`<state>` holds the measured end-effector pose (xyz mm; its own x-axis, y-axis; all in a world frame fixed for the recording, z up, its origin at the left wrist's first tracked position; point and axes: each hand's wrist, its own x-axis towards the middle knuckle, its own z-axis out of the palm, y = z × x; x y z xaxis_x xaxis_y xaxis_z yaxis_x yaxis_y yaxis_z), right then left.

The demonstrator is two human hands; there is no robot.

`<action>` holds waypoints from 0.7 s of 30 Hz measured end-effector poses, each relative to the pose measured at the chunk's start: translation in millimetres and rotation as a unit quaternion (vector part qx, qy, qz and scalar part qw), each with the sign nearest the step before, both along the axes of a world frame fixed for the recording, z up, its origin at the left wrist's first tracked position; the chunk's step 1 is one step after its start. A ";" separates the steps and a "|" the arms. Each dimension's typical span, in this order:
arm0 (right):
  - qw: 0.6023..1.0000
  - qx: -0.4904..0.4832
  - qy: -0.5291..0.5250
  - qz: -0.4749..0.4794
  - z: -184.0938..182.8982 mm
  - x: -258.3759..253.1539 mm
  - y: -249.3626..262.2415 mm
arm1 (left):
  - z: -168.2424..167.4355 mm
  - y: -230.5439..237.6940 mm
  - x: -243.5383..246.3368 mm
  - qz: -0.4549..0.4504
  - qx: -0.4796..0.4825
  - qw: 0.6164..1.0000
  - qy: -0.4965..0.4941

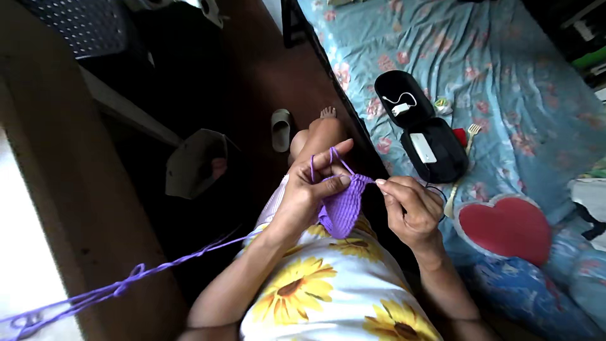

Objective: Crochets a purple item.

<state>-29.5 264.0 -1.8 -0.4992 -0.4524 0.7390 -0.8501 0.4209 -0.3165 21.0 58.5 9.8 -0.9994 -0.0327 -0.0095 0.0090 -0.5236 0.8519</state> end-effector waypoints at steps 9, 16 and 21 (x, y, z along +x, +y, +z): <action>0.998 -0.017 -0.040 0.053 -1.9 -3.0 10.2 | -1.2 -15.6 -5.8 -0.084 0.080 0.992 -0.047; 0.902 -0.165 -0.361 0.168 3.2 0.9 6.4 | -5.8 0.3 -2.5 -0.054 0.007 0.998 0.002; 0.811 -0.240 -0.485 0.224 -0.4 -4.3 -2.5 | -10.0 -1.7 -4.5 -0.066 0.046 0.997 -0.008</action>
